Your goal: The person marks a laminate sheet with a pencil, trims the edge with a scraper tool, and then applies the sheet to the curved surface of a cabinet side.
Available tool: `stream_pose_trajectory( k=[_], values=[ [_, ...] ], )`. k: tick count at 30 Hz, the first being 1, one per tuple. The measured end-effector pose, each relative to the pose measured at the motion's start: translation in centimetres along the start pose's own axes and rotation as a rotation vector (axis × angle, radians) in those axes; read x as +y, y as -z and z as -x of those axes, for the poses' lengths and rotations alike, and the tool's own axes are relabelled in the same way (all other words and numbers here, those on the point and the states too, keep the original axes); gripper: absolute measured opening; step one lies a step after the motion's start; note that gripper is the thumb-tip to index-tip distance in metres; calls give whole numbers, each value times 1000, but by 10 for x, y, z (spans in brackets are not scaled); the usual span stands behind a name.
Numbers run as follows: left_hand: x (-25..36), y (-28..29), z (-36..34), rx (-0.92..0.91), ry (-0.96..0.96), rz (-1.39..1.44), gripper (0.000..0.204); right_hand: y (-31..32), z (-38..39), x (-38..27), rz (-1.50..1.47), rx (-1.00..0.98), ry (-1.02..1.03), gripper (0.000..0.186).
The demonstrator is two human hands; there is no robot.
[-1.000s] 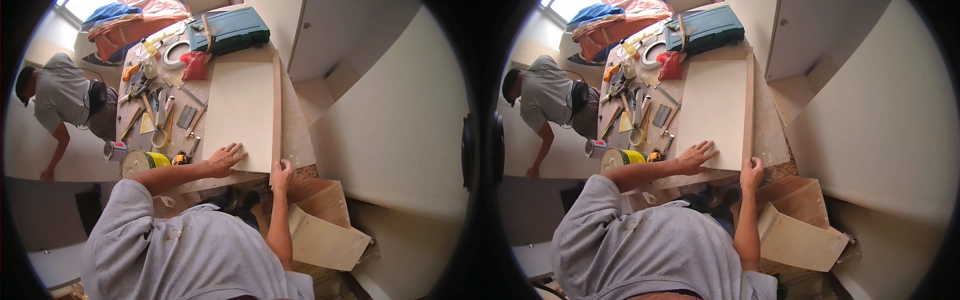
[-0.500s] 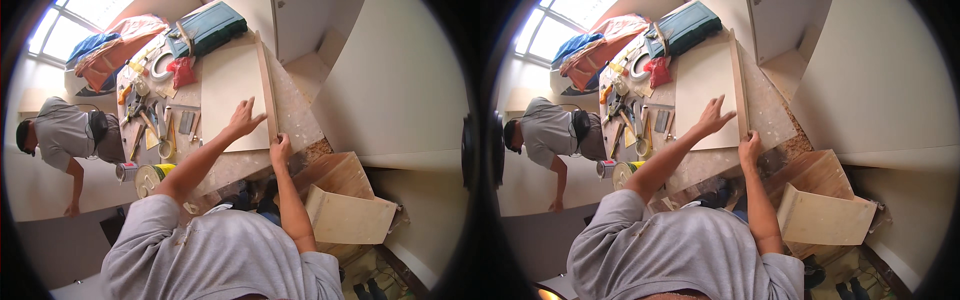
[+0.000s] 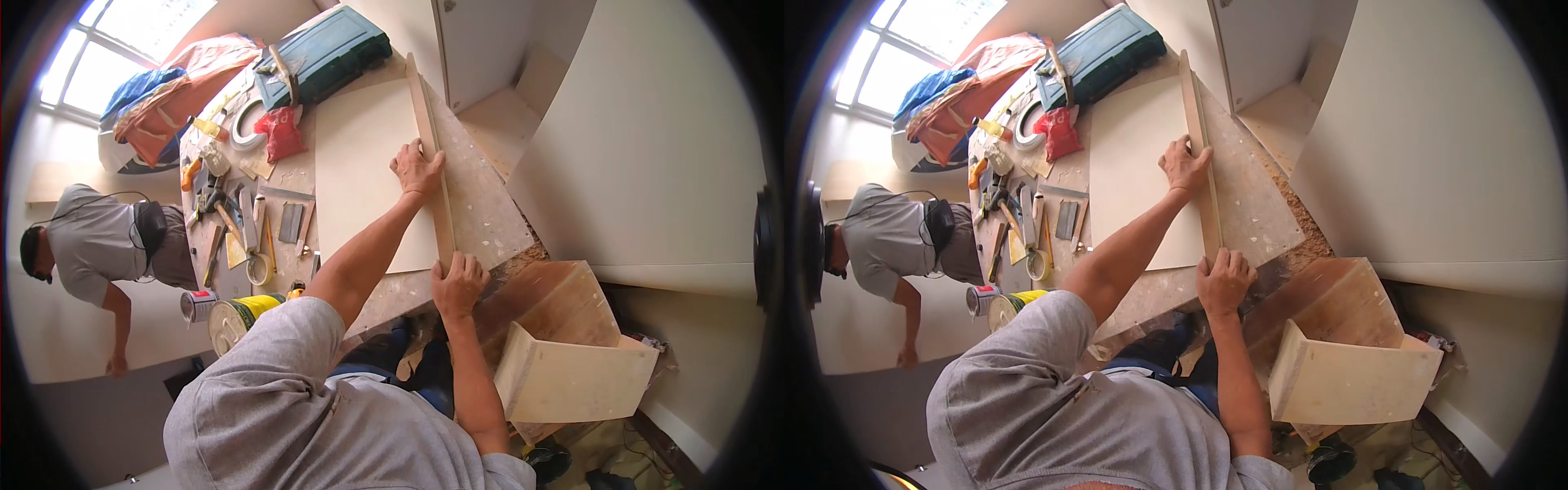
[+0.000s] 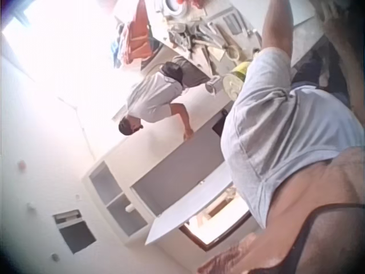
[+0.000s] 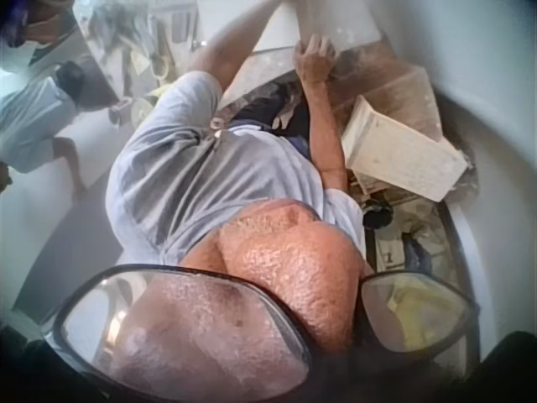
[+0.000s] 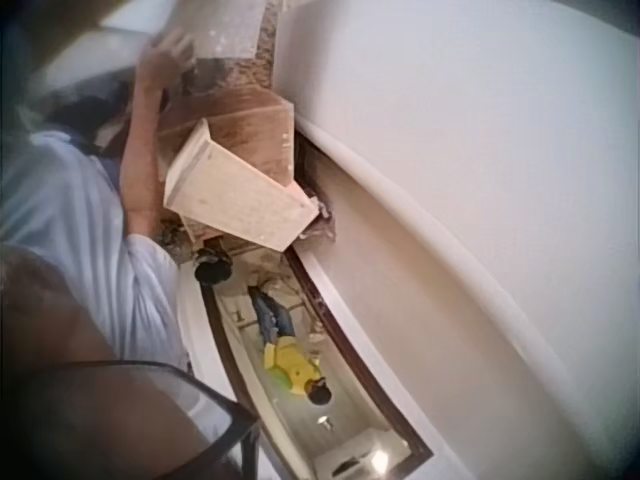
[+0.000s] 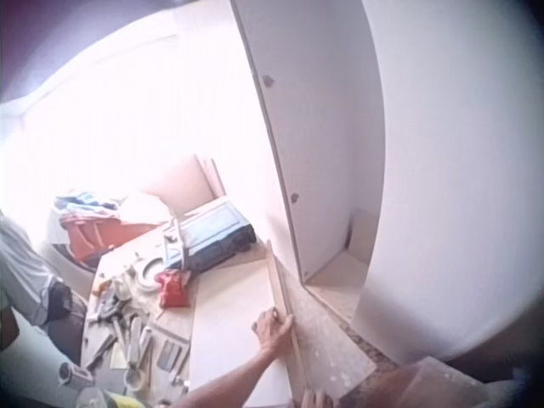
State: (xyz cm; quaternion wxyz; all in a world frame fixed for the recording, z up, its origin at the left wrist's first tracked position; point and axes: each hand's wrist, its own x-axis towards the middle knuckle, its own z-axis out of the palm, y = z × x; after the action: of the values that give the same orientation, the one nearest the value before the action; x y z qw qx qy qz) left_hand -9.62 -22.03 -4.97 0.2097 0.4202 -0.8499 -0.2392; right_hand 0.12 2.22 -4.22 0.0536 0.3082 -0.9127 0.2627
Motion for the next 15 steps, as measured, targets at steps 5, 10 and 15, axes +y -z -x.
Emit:
stream_pose_trajectory(
  k=[5,10,15],
  values=[
    [-57,21,-34,168,-45,-197,75,-8,-5,-8,0,33,-27,36],
    [-134,78,-40,-150,40,-467,86,-7,-2,-2,6,-22,-59,42],
    [-137,90,-20,-124,99,-477,86,-8,1,7,-47,19,21,47]
  ],
)
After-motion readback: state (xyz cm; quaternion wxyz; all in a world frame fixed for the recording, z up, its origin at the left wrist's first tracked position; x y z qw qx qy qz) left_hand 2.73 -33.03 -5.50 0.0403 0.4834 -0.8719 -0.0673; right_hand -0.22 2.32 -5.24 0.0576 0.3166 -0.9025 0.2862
